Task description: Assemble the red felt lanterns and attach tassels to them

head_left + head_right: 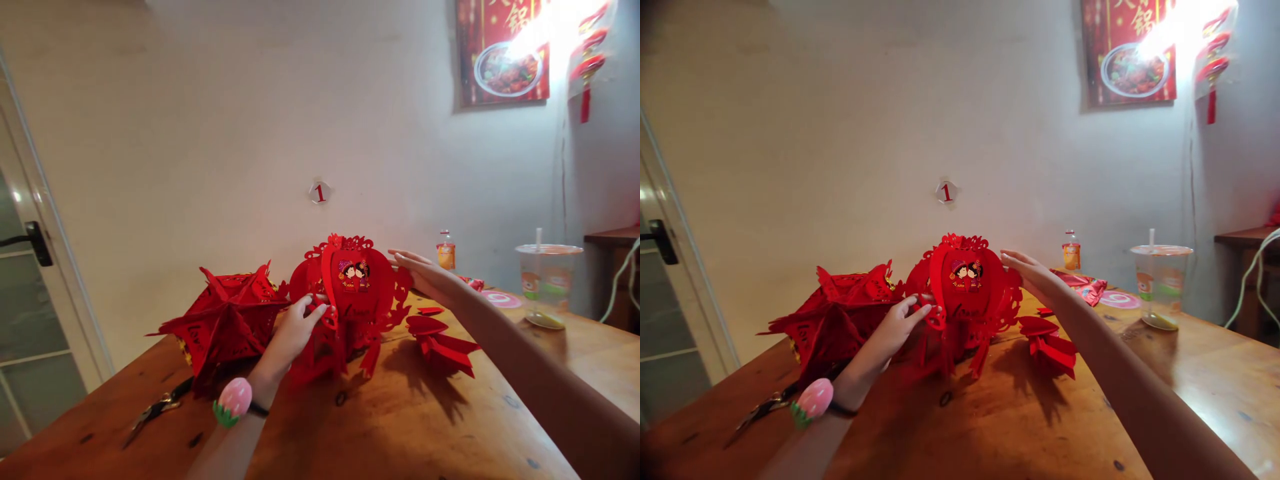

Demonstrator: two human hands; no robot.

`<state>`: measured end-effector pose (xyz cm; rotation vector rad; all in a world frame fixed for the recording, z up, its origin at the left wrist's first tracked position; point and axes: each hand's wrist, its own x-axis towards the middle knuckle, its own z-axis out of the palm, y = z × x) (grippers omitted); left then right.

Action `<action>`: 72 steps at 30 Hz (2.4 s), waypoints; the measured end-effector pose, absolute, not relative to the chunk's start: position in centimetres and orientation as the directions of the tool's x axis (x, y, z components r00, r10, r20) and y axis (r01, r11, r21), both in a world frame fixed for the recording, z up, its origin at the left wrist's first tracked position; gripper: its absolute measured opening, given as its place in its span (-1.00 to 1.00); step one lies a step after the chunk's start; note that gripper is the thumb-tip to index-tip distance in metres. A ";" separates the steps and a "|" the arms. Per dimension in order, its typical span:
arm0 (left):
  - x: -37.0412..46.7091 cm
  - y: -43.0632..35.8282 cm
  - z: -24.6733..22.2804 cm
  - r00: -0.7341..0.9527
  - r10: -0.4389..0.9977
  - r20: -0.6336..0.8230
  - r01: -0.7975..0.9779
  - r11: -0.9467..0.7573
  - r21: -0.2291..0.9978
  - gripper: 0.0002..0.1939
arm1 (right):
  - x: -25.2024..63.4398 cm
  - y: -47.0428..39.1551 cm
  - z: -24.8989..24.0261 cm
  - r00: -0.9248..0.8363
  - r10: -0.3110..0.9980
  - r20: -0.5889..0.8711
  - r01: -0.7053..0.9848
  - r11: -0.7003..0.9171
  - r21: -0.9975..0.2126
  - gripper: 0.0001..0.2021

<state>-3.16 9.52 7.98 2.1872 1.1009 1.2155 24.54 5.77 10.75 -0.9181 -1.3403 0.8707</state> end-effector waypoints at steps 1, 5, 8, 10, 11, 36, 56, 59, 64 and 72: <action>-3.1 9.2 8.1 0.358 0.778 0.516 0.372 -0.626 0.686 -0.68 | 24.7 6.1 10.5 0.062 0.906 0.418 -0.046 0.421 -0.906 -0.49; -2.8 8.0 8.6 0.477 0.712 0.515 0.146 -0.642 0.752 -0.60 | 25.2 7.7 9.1 0.171 0.889 0.424 -0.103 0.444 -0.890 -0.54; -2.9 7.6 8.4 0.477 0.708 0.521 0.179 -0.658 0.731 -0.63 | 25.4 8.5 8.2 0.207 0.891 0.404 -0.126 0.434 -0.892 -0.58; -3.1 7.9 7.9 0.507 0.726 0.464 0.213 -0.628 0.749 -0.59 | 25.5 8.8 7.9 0.238 0.884 0.403 -0.134 0.441 -0.888 -0.61; -3.2 8.1 7.5 0.545 0.731 0.410 0.212 -0.594 0.776 -0.56 | 25.5 8.8 7.9 0.264 0.873 0.409 -0.112 0.449 -0.887 -0.62; 0.8 5.2 -1.9 0.185 0.907 0.379 -0.169 -0.351 0.921 -0.82 | 14.1 2.3 -1.8 0.140 0.943 0.302 0.011 0.303 -0.953 -0.70; 1.1 4.3 -1.2 0.245 0.931 0.272 -0.284 -0.200 0.938 -0.81 | 14.7 1.5 -1.2 0.034 0.997 0.073 -0.117 0.076 -0.990 -0.72; 1.0 4.4 -1.0 0.239 0.929 0.282 -0.267 -0.216 0.939 -0.84 | 14.6 1.4 -1.2 0.019 0.997 0.078 -0.117 0.080 -0.990 -0.71; 1.0 4.5 -1.0 0.208 0.928 0.310 -0.220 -0.265 0.939 -0.84 | 14.5 1.0 -1.1 -0.016 0.992 0.127 -0.149 0.123 -0.981 -0.69; 1.2 4.4 -1.1 0.215 0.927 0.308 -0.240 -0.255 0.936 -0.82 | 14.5 1.0 -0.9 -0.013 0.992 0.129 -0.261 0.122 -0.958 -0.86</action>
